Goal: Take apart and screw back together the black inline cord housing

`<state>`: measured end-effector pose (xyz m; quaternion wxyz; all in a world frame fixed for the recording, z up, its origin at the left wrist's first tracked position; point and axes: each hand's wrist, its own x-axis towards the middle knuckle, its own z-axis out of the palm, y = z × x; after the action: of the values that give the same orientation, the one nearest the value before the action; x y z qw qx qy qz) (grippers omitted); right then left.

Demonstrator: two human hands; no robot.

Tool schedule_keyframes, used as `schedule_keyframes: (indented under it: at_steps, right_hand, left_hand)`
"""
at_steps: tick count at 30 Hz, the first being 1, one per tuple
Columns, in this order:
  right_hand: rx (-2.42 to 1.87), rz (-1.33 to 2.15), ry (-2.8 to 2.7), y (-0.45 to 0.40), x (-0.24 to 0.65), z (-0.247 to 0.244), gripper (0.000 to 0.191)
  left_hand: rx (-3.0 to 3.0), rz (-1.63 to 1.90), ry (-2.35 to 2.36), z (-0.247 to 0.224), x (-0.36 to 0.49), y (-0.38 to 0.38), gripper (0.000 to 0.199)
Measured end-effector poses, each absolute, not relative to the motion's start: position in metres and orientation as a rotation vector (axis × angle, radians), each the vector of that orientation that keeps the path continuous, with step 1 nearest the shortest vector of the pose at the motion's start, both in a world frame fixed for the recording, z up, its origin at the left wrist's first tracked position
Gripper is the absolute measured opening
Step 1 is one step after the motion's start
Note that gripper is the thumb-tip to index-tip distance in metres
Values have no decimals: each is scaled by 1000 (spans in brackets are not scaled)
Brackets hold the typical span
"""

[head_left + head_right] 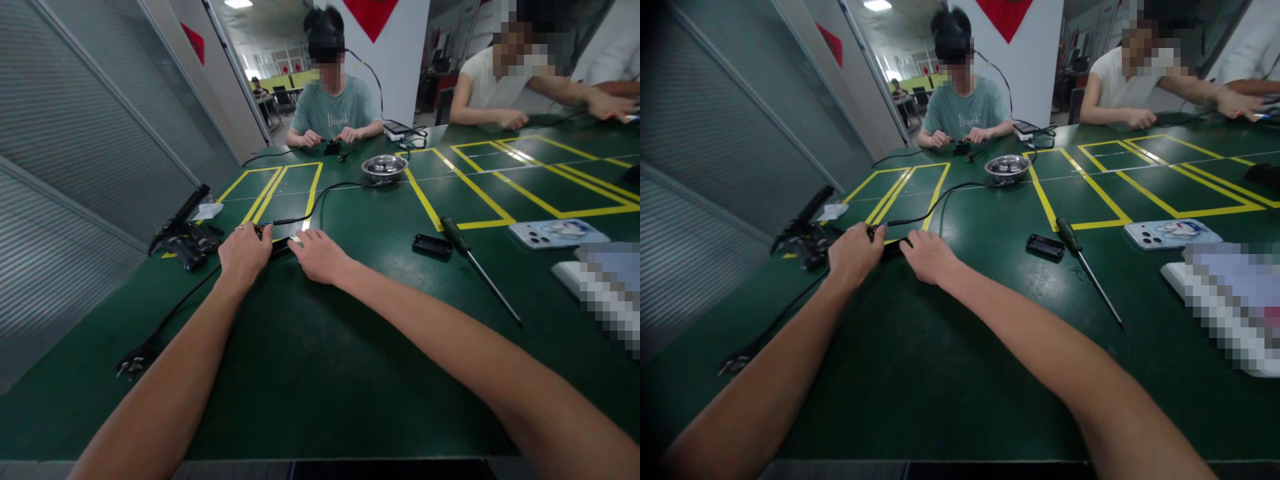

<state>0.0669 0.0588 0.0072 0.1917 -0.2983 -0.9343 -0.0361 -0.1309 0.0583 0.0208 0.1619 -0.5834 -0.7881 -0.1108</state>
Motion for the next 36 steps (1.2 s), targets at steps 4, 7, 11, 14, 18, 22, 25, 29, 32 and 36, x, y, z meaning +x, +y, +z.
schedule_keyframes:
  at_steps: [4,7,11,14,18,22,25,29,32,36]
  right_hand:
    - [-922,-17,-2595,76,20,-6,43]
    - [-940,16,-2608,84,19,-13,36]
    - [-977,-12,-2628,86,56,-9,31]
    - [-996,-45,-2632,77,103,-2,32]
    - [-1003,-43,-2633,48,169,4,30]
    - [-980,55,-2581,8,219,-1,32]
    - [-1010,175,-2516,-13,237,-2,32]
    - [-947,227,-2571,-20,241,6,31]
    - [-941,179,-2563,-19,243,13,31]
    - [-979,105,-2532,-19,250,16,31]
  left_hand:
    - [-1629,-296,-2210,20,-121,57,59]
    - [-1656,-276,-2210,21,-114,55,57]
    - [-1730,-295,-2195,21,-106,52,58]
    - [-1826,-289,-2139,22,-97,49,60]
    - [-2010,-246,-2047,20,-76,41,58]
    - [-2308,-272,-1838,15,-57,32,47]
    - [-2565,-300,-1598,9,-48,28,43]
    - [-2639,-303,-1484,8,-43,24,41]
    - [-2617,-290,-1452,11,-40,21,37]
    - [-2593,-303,-1420,15,-34,17,37]
